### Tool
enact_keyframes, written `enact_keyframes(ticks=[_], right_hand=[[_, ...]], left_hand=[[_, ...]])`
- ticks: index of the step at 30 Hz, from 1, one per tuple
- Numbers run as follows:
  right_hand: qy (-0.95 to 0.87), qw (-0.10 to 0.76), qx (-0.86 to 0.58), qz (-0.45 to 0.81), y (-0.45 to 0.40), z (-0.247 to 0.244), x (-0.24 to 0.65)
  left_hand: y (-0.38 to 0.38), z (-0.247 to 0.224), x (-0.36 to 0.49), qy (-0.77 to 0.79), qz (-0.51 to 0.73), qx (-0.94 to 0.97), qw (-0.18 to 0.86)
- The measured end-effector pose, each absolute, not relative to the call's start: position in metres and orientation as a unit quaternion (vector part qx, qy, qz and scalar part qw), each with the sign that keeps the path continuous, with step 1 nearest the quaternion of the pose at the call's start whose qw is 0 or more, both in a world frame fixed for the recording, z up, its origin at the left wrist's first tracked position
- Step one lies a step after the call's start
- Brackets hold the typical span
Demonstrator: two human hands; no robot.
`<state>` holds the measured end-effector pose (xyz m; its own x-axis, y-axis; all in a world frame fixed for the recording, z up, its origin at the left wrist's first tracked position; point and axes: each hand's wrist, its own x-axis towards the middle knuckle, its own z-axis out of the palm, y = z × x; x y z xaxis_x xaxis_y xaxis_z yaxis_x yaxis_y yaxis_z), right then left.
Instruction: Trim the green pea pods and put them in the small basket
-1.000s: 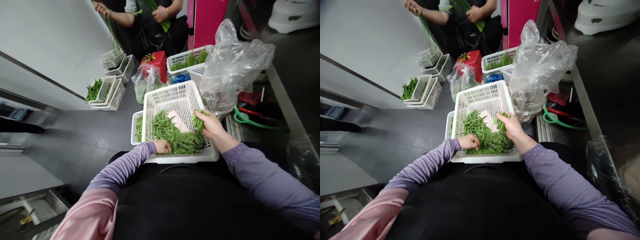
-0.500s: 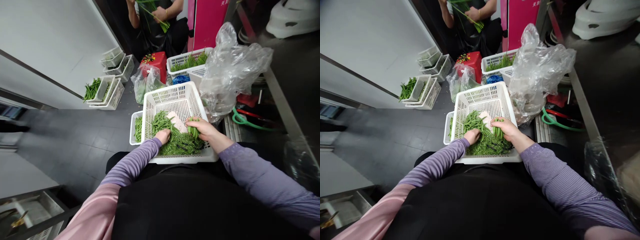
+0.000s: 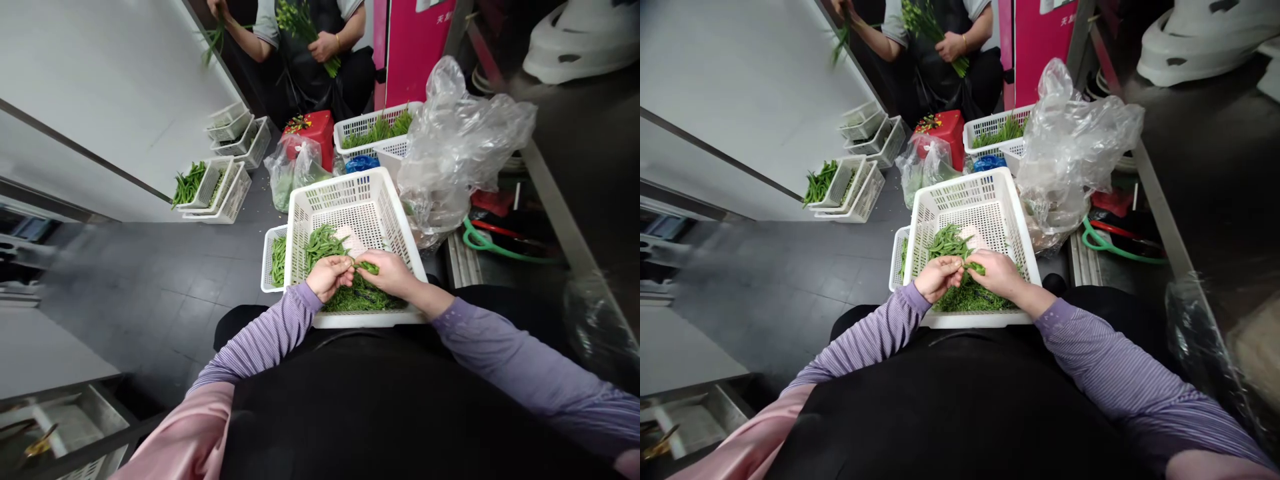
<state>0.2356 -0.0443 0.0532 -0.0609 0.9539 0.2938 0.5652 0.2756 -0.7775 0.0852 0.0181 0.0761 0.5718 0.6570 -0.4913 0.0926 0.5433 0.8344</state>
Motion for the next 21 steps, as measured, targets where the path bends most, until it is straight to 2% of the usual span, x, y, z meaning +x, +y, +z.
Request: enact_keyframes(ticks=[2,5,9,16,18,21], right_hand=[[-0.661,0.453,-0.538,0.261,-0.045,0.058,0.238],[-0.569,0.497,-0.575,0.314,-0.043,0.061,0.243],[-0.464,0.514,-0.62,0.369,-0.04,0.062,0.25],[-0.468,0.502,-0.613,0.392,-0.038,0.057,0.249],[-0.481,0.495,-0.624,0.367,-0.039,0.057,0.25],[-0.559,0.46,-0.642,0.25,-0.042,0.06,0.252]], left_hand=[[0.021,0.068,0.078,0.43,0.172,0.481,0.745],[0.022,0.047,0.064,0.495,0.132,0.565,0.647],[0.016,0.034,0.049,0.52,-0.009,0.619,0.589],[0.024,0.089,0.071,0.387,-0.046,0.731,0.561],[0.031,0.1,0.08,0.361,-0.072,0.795,0.482],[0.042,0.109,0.087,0.314,-0.077,0.899,0.295]])
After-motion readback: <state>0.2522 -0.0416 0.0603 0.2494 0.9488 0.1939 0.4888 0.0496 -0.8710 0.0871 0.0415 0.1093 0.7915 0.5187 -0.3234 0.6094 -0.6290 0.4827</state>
